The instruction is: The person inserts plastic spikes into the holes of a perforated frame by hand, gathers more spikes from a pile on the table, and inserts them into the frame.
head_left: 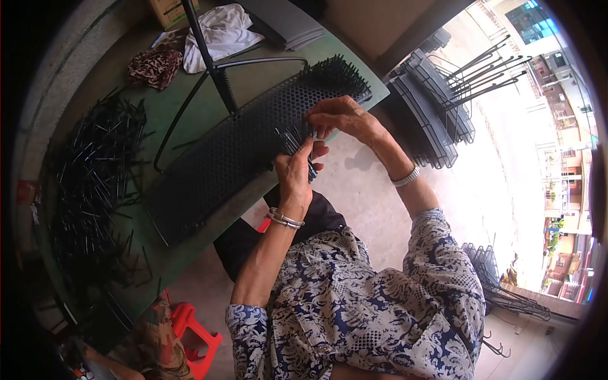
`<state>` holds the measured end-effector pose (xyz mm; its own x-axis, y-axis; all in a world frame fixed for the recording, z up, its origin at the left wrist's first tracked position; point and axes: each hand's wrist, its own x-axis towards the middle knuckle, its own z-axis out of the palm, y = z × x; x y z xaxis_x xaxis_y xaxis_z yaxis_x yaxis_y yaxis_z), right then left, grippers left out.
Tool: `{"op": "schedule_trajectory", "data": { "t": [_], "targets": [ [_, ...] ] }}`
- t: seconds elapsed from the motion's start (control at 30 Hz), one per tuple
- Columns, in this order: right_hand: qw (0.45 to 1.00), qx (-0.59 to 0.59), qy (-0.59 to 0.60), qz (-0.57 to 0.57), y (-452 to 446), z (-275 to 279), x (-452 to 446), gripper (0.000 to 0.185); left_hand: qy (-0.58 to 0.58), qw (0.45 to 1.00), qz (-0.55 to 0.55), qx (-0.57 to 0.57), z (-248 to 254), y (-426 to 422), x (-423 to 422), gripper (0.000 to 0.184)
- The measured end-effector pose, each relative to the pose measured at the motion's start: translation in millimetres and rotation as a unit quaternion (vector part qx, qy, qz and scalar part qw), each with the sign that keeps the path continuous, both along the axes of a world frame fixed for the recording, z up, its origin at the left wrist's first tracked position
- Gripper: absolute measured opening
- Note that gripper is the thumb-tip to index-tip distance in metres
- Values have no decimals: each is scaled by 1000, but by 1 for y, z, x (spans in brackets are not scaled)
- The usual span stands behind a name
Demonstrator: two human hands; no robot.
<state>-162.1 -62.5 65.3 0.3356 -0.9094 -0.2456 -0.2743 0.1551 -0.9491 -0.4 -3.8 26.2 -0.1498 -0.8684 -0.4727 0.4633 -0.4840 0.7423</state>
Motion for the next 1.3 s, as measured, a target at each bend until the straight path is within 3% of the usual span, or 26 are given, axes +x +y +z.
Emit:
{"op": "schedule_trajectory", "data": {
  "t": [0.17,0.23,0.27,0.37,0.47,0.57,0.77,0.9,0.97,1.07,1.3],
  "targets": [
    [1000,9,24,11,0,5,-5,25,0,1000,-3,-7,0,0,0,22],
    [997,-69,-15,10,1,15,-11,22,47,998,11,31,-7,0,0,23],
    [990,-90,85,-66,-5,21,-10,21,93,993,26,70,-10,-1,0,25],
    [927,-271,178,-190,-20,18,-15,18,118,988,5,96,-13,-2,1,25],
    [916,-285,113,-260,-34,4,-10,18,147,984,0,97,-16,-3,-3,22],
    [882,-358,186,-244,-47,-11,-12,18,184,978,-7,97,-26,-5,-3,22],
    [877,-374,211,-216,-52,-22,-15,14,145,979,-38,139,-8,-2,0,23],
    [878,-363,251,-185,-57,-19,-18,14,126,985,-53,107,-9,-2,-2,21],
    [812,-439,344,-172,-59,-11,-15,13,102,990,-48,80,-8,-3,-3,19],
    [835,-412,329,-156,-74,-9,-16,13,94,992,-23,77,-5,-2,-5,19],
    [829,-439,340,-73,-88,-10,-26,14,93,994,-10,65,-7,2,-3,17]
  ]
}}
